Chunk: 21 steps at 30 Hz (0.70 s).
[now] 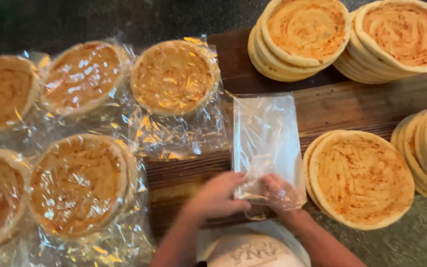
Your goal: The person places several pizza crusts individually into plastic bags by hand and then sets the bagged crusts on a wooden surface.
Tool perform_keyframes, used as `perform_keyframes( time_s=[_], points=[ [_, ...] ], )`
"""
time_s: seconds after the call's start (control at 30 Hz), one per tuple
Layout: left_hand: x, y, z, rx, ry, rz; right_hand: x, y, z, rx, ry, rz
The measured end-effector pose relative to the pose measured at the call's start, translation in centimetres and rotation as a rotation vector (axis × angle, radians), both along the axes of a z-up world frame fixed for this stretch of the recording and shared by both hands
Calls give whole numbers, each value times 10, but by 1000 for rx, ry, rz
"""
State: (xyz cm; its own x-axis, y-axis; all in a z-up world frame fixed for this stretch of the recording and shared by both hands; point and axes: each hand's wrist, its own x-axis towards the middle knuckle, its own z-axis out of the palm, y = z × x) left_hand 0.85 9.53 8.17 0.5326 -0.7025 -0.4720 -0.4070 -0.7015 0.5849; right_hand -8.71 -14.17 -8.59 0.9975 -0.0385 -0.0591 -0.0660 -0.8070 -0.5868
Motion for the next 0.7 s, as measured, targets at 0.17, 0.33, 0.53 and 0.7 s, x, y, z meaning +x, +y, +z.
perform_keyframes(
  time_s=[0.17,0.33,0.53,0.7],
  points=[
    [40,32,104,-1371,65,148,9,-45,-85,-491,-477,156],
    [-22,-34,11,-331,-262,228,36,-63,-34,-501,-379,247],
    [-93,-48,-146,3,-476,237,-10,-46,6,-366,-330,650],
    [-85,-51,-136,-316,-698,471,53,-34,-4,-708,-86,267]
  ],
)
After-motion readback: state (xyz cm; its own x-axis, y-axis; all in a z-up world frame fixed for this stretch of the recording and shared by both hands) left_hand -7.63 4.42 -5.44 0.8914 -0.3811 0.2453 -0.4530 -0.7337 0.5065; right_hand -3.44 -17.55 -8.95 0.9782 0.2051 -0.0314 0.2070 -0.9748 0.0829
